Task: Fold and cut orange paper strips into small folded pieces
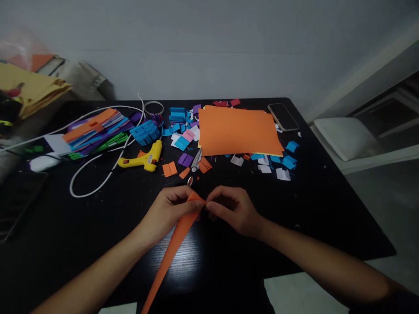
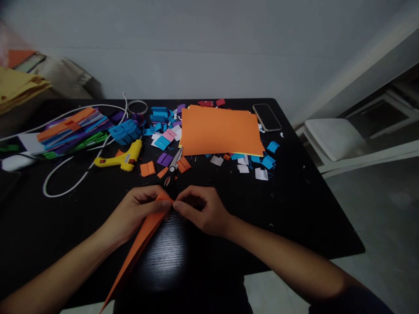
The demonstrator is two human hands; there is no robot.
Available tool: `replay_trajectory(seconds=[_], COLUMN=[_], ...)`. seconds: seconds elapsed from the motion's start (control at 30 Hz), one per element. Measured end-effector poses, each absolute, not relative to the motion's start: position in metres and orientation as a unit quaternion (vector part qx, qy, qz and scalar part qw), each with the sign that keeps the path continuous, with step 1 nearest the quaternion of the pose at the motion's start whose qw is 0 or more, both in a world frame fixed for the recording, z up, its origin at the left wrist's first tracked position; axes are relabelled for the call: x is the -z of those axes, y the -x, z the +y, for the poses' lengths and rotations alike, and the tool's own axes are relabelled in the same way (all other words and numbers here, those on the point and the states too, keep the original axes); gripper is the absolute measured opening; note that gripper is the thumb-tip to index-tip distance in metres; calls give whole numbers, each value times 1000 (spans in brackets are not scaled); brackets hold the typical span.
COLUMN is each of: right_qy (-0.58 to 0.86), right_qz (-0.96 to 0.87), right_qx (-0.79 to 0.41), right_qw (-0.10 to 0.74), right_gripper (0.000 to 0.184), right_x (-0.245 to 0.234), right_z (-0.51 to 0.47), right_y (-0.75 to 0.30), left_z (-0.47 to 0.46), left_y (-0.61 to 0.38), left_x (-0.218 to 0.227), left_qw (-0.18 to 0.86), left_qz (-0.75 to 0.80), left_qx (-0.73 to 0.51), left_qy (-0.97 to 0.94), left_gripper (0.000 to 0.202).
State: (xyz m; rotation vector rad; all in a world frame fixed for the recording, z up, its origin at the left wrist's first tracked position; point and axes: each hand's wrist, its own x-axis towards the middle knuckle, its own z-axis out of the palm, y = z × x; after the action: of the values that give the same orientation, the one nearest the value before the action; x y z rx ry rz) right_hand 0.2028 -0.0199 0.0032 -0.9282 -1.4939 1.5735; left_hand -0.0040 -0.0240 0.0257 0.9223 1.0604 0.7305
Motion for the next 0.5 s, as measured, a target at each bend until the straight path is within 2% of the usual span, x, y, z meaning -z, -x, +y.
replay_trajectory(seconds=[0.13,0.5], right_qy=[367,375], right_qz=[-570,-559], right_qx=[-640,-638], right_qw=[361,373], right_gripper=[18,14], right_x=[-3,-1], right_z=[-20,-15], right_y=[-201,-202], left_z=[-25,-25], left_y=[3,3], left_x=[-26,-25], left_qw=[691,637], left_qz=[475,481], left_qx=[-320,-343], left_qy=[-442,-496], left_gripper=[19,30])
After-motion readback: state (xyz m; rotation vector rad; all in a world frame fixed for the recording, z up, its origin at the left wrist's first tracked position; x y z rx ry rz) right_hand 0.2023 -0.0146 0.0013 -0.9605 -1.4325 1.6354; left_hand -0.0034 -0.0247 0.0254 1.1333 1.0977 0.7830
